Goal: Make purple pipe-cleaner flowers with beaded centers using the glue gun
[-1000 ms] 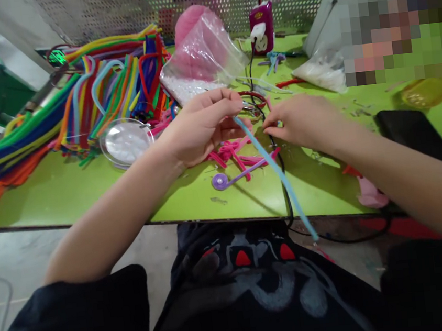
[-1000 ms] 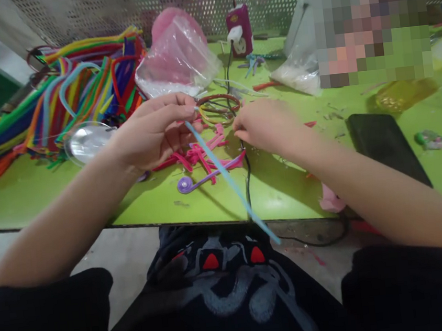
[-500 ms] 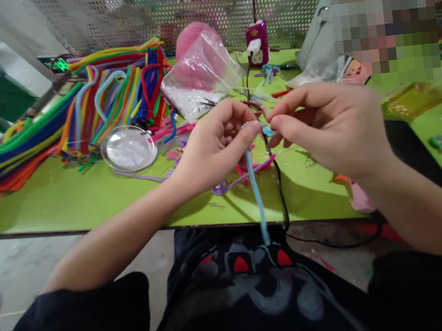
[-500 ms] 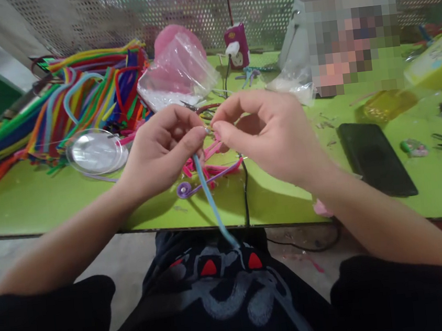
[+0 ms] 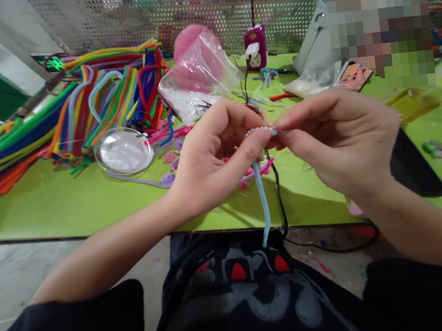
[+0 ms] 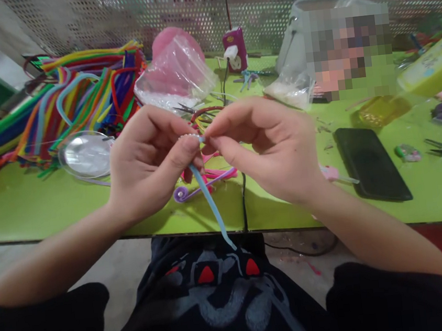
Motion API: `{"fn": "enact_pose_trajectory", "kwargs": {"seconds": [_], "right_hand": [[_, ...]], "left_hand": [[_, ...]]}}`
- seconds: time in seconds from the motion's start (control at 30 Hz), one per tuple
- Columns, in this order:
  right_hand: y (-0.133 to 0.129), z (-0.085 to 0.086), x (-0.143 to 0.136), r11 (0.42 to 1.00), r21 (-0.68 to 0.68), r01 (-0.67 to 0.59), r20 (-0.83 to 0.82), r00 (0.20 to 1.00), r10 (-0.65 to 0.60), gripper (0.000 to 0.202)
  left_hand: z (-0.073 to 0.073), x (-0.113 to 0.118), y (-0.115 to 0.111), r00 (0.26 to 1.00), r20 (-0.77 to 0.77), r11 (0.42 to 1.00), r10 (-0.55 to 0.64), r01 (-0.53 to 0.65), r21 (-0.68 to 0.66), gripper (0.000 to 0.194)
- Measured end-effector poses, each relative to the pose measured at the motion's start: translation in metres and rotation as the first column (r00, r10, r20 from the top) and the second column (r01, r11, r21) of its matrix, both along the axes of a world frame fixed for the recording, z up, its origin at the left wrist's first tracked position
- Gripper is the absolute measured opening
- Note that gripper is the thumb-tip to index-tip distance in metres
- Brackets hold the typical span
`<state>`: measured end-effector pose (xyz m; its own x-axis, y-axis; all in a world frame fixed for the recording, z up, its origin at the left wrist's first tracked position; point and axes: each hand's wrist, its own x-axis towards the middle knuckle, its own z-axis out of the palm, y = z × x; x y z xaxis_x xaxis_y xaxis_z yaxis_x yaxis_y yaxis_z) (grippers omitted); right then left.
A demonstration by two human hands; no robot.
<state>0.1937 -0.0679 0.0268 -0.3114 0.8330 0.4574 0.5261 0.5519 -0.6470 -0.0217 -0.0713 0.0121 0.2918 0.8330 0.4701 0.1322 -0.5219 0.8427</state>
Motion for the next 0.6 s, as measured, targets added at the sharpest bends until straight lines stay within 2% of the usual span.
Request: {"fn": "enact_pose_trajectory", "kwargs": {"seconds": [0.03, 0.1, 0.13, 0.17, 0.23, 0.37, 0.47, 0.6], "right_hand": [[0.001, 0.0, 0.001, 1.0, -0.008, -0.024, 0.007, 1.0, 0.024, 0.021], [0.004, -0.003, -0.001, 0.995, 0.032, -0.095, -0.122, 0.988, 0.099, 0.018], [0.006, -0.005, -0.002, 0.987, 0.08, -0.14, -0.232, 0.96, 0.155, 0.021], [0.007, -0.007, -0.005, 0.972, 0.133, -0.195, -0.332, 0.915, 0.229, 0.027], [0.01, -0.01, -0.009, 0.942, 0.188, -0.277, -0.444, 0.832, 0.334, 0.035], [0.009, -0.01, -0.013, 0.96, 0.129, -0.249, -0.456, 0.845, 0.28, 0.031], [0.007, -0.01, -0.011, 0.957, 0.146, -0.25, -0.433, 0.853, 0.289, 0.029], [0.003, -0.01, -0.011, 0.97, 0.167, -0.177, -0.412, 0.881, 0.232, 0.022]], "left_hand": [[-0.002, 0.0, 0.001, 0.999, 0.038, 1.0, -0.004, 0.003, 0.025, 0.014], [-0.006, 0.001, 0.004, 0.998, 0.062, 1.0, -0.012, 0.011, 0.015, 0.014], [-0.008, 0.002, 0.006, 0.995, 0.096, 0.999, 0.0, -0.005, 0.052, 0.014], [-0.01, 0.003, 0.008, 0.987, 0.157, 0.989, -0.03, 0.007, 0.144, 0.016], [-0.013, 0.005, 0.012, 0.979, 0.196, 0.976, -0.058, 0.014, 0.218, 0.018], [-0.015, 0.007, 0.014, 0.973, 0.224, 0.972, -0.056, 0.002, 0.237, 0.023], [-0.015, 0.007, 0.012, 0.972, 0.232, 0.974, -0.049, -0.006, 0.228, 0.024], [-0.017, 0.006, 0.01, 0.973, 0.224, 0.977, -0.052, 0.004, 0.212, 0.024]]}}
